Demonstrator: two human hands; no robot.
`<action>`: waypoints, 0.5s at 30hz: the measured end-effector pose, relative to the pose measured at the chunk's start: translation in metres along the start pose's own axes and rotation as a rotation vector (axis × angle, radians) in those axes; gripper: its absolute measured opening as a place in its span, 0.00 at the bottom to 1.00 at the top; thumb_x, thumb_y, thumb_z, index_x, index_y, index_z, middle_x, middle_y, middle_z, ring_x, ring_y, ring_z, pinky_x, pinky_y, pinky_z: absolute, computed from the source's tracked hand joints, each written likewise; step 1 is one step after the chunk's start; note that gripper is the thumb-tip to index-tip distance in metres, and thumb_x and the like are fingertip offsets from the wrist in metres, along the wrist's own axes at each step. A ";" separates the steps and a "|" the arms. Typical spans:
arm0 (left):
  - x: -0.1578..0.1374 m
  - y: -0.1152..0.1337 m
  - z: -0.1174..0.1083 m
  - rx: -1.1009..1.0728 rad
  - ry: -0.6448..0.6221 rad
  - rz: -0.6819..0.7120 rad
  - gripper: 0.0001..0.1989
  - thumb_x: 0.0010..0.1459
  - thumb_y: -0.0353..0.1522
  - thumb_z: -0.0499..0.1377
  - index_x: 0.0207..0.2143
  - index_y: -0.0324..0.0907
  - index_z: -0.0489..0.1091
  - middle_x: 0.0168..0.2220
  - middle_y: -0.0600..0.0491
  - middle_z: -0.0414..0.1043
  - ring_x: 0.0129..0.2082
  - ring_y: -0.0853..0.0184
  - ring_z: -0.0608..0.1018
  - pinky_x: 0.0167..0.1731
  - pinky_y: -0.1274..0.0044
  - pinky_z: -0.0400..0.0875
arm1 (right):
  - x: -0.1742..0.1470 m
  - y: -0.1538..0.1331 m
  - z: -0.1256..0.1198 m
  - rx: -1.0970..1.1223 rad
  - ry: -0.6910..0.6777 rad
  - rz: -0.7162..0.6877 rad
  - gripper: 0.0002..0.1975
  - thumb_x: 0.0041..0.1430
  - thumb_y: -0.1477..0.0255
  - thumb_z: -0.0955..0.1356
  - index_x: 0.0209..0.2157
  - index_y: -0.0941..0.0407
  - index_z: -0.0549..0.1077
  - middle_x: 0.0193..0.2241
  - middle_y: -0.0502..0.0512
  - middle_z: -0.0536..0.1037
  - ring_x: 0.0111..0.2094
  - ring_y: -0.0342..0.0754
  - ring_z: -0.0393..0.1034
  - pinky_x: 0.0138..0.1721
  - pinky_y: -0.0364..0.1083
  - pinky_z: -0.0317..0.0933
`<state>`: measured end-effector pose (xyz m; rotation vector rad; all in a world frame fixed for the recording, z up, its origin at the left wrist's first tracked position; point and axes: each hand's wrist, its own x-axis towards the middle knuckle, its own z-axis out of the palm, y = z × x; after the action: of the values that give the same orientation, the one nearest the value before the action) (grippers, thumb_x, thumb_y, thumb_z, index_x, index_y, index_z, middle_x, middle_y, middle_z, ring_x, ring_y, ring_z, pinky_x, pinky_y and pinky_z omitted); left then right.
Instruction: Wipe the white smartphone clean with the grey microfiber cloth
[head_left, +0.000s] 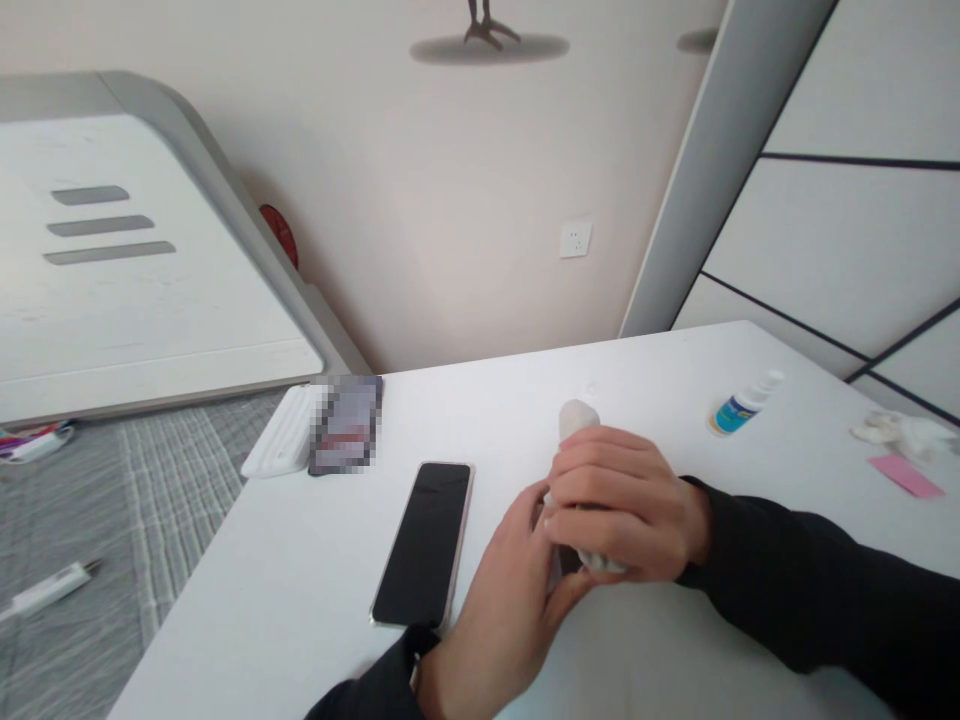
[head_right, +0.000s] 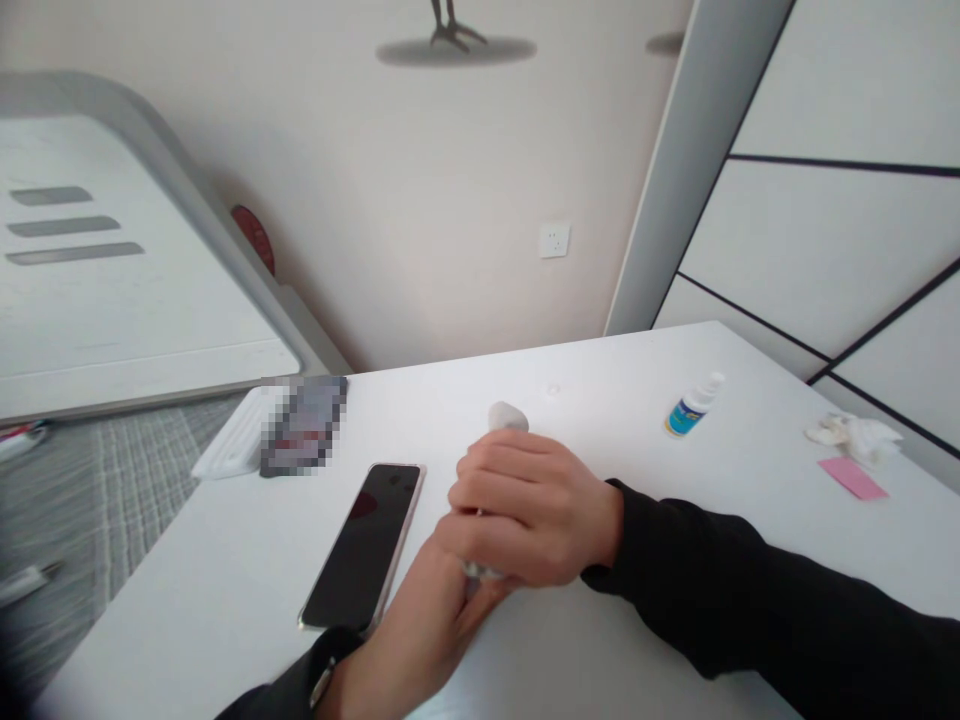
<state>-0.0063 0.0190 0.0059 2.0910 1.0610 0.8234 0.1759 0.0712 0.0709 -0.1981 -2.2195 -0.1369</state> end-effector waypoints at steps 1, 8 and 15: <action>0.000 -0.001 -0.002 0.001 -0.005 -0.026 0.26 0.67 0.41 0.60 0.64 0.50 0.60 0.59 0.48 0.68 0.58 0.59 0.72 0.59 0.63 0.71 | -0.004 0.006 0.000 0.006 0.018 0.030 0.07 0.70 0.70 0.63 0.42 0.55 0.72 0.33 0.55 0.78 0.37 0.50 0.73 0.44 0.52 0.71; 0.003 -0.002 -0.014 0.103 0.020 -0.243 0.25 0.67 0.38 0.58 0.63 0.41 0.57 0.56 0.43 0.64 0.57 0.56 0.69 0.60 0.58 0.66 | -0.040 0.030 0.003 0.044 -0.027 0.373 0.10 0.67 0.75 0.61 0.43 0.56 0.73 0.36 0.57 0.78 0.39 0.50 0.73 0.41 0.50 0.70; 0.000 -0.003 -0.009 0.275 -0.020 -0.249 0.28 0.62 0.45 0.63 0.59 0.42 0.61 0.53 0.45 0.65 0.55 0.52 0.68 0.58 0.54 0.65 | -0.079 0.005 0.009 -0.064 -0.193 0.591 0.18 0.71 0.66 0.64 0.56 0.55 0.76 0.43 0.61 0.73 0.44 0.55 0.70 0.46 0.56 0.68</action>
<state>-0.0141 0.0231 0.0090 2.1229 1.4575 0.5577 0.2175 0.0705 0.0033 -0.9204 -2.2488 0.1418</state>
